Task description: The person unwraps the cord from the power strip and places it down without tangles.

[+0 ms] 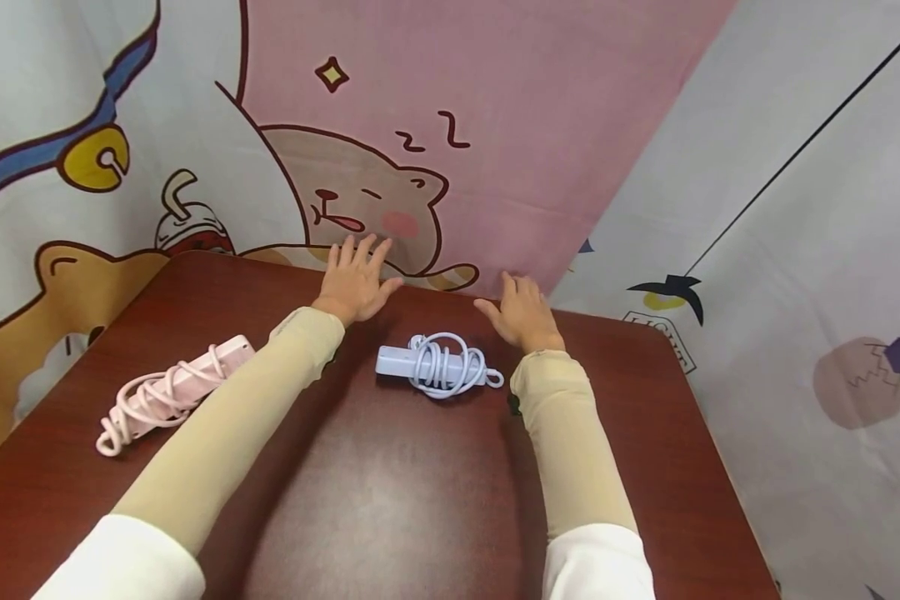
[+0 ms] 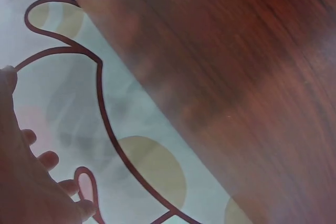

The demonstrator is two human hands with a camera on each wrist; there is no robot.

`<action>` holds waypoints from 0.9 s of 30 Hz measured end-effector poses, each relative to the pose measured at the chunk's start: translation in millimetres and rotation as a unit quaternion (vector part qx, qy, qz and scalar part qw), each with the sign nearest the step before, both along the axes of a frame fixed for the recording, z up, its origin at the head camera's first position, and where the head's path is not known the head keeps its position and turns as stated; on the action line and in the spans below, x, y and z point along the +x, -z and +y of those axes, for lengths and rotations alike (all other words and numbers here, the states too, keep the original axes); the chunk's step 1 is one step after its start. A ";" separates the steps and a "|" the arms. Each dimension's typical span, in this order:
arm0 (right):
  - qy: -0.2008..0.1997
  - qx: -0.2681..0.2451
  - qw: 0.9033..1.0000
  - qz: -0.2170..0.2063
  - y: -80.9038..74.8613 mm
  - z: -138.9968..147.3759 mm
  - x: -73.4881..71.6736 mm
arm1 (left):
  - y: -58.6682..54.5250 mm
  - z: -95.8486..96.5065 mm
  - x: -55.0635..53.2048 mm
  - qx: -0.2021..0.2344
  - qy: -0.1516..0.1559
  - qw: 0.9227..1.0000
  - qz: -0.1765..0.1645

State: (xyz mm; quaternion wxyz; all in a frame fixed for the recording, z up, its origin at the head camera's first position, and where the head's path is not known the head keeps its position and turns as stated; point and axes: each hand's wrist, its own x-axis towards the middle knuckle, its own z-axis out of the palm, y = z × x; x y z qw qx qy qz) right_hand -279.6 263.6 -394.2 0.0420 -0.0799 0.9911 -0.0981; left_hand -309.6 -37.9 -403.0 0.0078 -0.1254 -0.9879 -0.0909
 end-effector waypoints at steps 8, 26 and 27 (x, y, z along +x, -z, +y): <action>-0.011 -0.009 1.000 -0.008 -5.2 -3.8 5.9 | -9.3 -0.2 18.5 0.027 0.026 0.999 0.035; -0.058 -0.006 0.998 0.014 8.4 -17.6 38.4 | 3.8 0.8 68.1 0.055 0.090 0.993 0.049; -0.061 -0.004 0.998 0.016 9.6 -18.2 40.0 | 5.1 1.0 70.8 0.057 0.093 0.993 0.047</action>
